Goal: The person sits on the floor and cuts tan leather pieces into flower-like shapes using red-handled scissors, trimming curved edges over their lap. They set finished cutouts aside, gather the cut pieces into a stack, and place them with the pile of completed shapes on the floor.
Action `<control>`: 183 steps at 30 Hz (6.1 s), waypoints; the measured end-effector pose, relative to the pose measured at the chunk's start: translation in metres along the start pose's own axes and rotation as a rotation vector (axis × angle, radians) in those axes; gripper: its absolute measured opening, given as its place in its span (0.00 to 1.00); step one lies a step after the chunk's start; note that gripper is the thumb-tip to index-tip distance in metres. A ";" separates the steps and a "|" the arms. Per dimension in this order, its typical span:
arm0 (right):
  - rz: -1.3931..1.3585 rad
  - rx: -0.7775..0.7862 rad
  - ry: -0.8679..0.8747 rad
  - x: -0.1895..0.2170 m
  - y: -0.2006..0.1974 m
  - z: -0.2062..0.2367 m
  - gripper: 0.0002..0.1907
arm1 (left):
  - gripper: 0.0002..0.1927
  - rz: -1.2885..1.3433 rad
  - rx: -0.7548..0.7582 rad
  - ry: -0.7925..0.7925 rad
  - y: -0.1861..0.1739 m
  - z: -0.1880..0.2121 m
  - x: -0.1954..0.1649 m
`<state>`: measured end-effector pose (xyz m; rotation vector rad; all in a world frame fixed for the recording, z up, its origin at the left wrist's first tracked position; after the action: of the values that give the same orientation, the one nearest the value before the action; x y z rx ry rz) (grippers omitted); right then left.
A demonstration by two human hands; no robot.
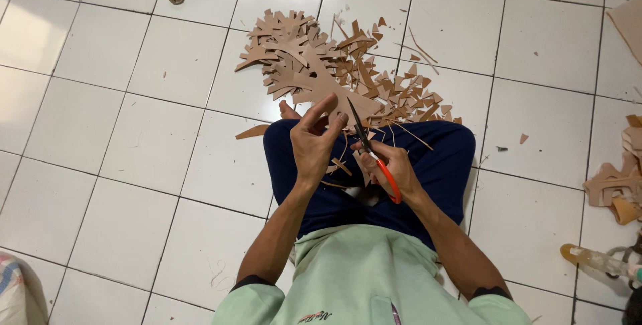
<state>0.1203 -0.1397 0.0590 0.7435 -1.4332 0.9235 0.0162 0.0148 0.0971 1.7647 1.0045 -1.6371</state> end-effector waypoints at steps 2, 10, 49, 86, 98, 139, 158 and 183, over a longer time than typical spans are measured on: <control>-0.010 -0.016 0.020 0.000 0.000 0.001 0.31 | 0.25 0.036 0.015 -0.006 0.000 0.000 0.002; -0.037 -0.071 0.144 -0.001 0.000 0.009 0.24 | 0.31 0.044 0.023 0.038 0.001 0.002 -0.001; -0.494 0.109 0.193 -0.016 -0.001 0.004 0.21 | 0.20 0.684 0.030 -0.392 0.008 0.044 0.020; -0.565 -0.199 0.466 -0.102 0.021 0.018 0.16 | 0.25 0.052 0.013 -0.119 0.011 -0.006 0.028; -0.459 -0.315 0.484 -0.103 -0.010 0.021 0.20 | 0.24 -0.773 -0.256 0.139 -0.062 0.002 0.132; -0.552 -0.230 0.464 -0.098 0.001 -0.047 0.24 | 0.20 -1.144 0.303 -0.228 -0.010 -0.193 0.157; -0.797 -0.114 0.405 -0.101 0.018 -0.044 0.23 | 0.23 -0.866 0.313 0.201 -0.001 -0.158 0.142; -0.732 -0.403 0.161 -0.122 0.024 -0.014 0.22 | 0.29 -1.498 0.587 -0.004 -0.001 -0.137 0.126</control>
<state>0.1165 -0.1255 -0.0650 0.7800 -1.0304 0.1169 0.0957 0.1445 -0.0101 1.1687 2.3047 -2.9899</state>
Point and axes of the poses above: each hand's wrist, its own z-axis away from the middle knuckle, its own y-axis out of the palm, x = y × z, the point moved 1 cm from there along -z, towards the middle knuckle, and after that the axes turned 7 degrees about -z, right-handed, at the moved point
